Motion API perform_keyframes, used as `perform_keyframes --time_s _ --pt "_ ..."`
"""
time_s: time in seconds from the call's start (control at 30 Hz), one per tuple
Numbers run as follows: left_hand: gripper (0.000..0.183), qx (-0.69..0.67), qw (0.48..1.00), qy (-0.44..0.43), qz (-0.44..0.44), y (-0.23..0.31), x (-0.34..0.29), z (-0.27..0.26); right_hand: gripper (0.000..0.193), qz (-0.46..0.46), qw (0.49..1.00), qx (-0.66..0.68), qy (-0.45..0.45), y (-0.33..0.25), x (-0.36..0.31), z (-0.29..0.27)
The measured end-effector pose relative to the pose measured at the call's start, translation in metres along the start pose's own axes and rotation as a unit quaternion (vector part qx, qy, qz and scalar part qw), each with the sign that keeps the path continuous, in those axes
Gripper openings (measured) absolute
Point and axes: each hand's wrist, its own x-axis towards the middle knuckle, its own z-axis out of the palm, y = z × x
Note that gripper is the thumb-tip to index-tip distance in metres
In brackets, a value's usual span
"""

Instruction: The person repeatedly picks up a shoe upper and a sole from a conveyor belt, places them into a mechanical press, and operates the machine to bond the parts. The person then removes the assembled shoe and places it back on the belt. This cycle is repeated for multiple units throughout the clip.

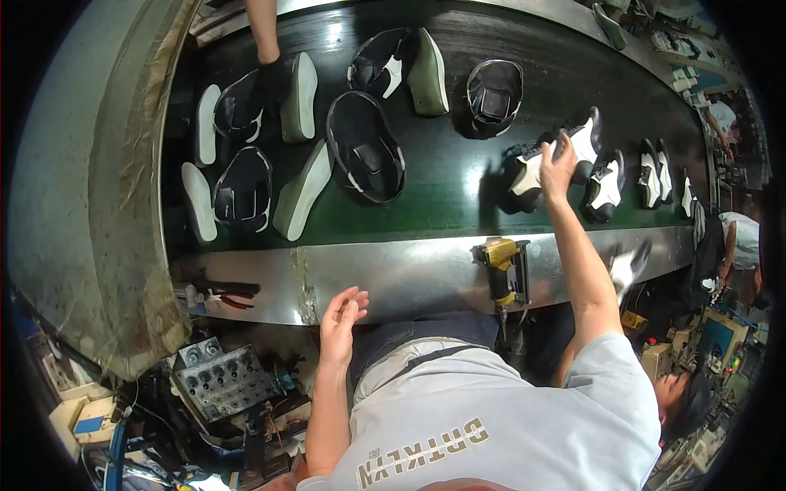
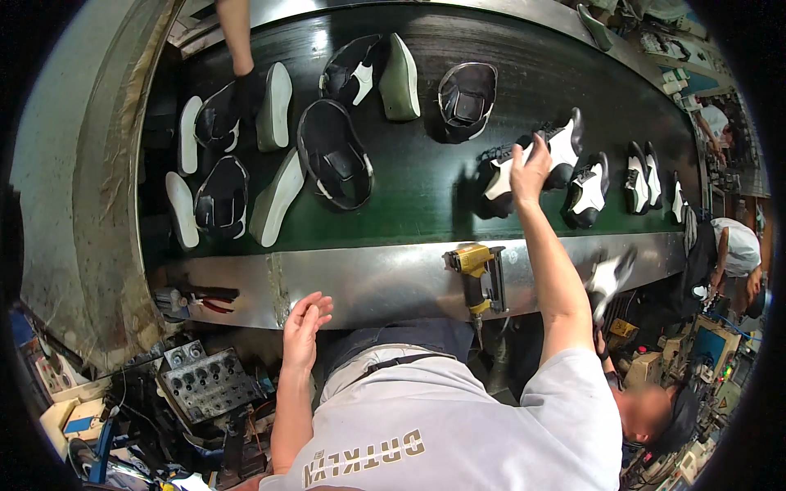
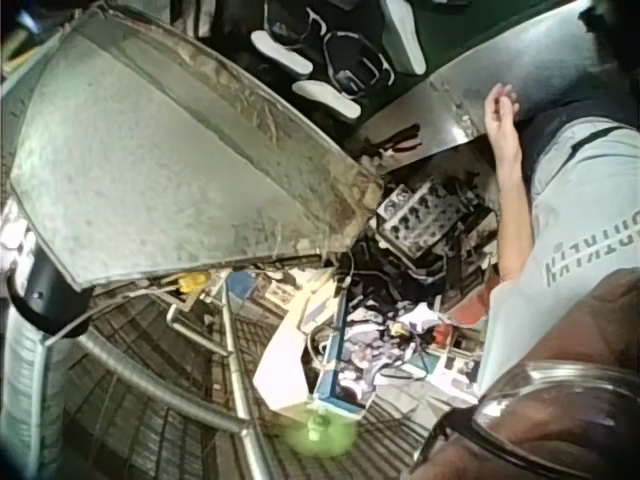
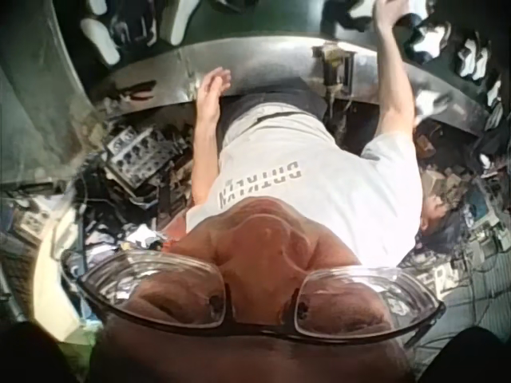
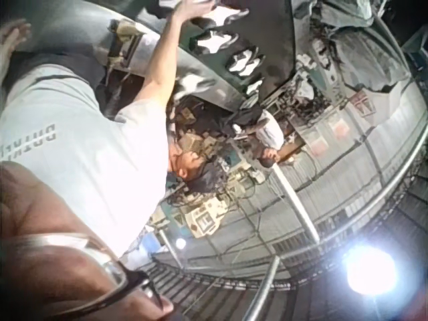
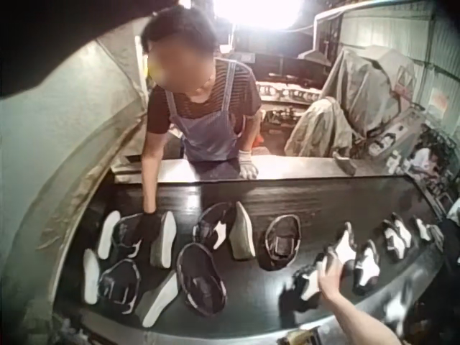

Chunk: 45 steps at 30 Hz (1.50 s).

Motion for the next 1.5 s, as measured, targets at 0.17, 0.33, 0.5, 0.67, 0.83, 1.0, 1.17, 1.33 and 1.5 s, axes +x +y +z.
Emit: perform_keyframes --time_s 0.17,0.33,0.5,0.67,0.83,1.0,1.17,1.33,1.5 --pt "0.031 0.036 0.998 -0.043 0.016 0.02 0.03 0.03 0.058 -0.195 0.964 -0.086 -0.156 -0.068 0.035 0.039" --pt "0.035 0.053 0.993 -0.08 0.066 0.047 0.053 0.069 0.016 -0.376 0.792 -0.183 -0.444 -0.123 0.058 0.068" --pt "0.06 0.269 0.929 -0.063 0.244 0.047 0.078 0.105 0.028 -0.471 0.639 0.124 -0.596 -0.248 -0.019 0.0" --pt "0.041 -0.104 0.978 -0.176 -0.051 0.054 0.054 0.085 0.013 -0.094 0.818 0.322 -0.467 -0.257 -0.012 0.052" --pt "0.046 -0.219 0.964 -0.147 -0.043 0.037 0.001 0.022 0.084 0.053 0.983 0.01 -0.176 -0.126 0.045 0.216" --pt "0.051 -0.226 0.973 0.048 0.007 0.041 -0.041 -0.007 0.084 0.131 0.941 0.031 -0.31 -0.117 0.023 0.243" --pt "0.053 -0.154 0.975 0.145 0.069 0.039 -0.083 -0.049 0.082 0.219 0.911 0.15 -0.315 -0.121 -0.073 0.177" --pt "0.027 0.091 0.982 0.163 -0.014 0.034 -0.095 -0.064 0.109 0.242 0.933 -0.025 -0.266 -0.141 -0.076 0.137" --pt "0.02 0.303 0.951 0.033 0.045 0.038 -0.056 -0.045 0.074 0.235 0.91 -0.021 -0.341 -0.126 -0.037 0.15"
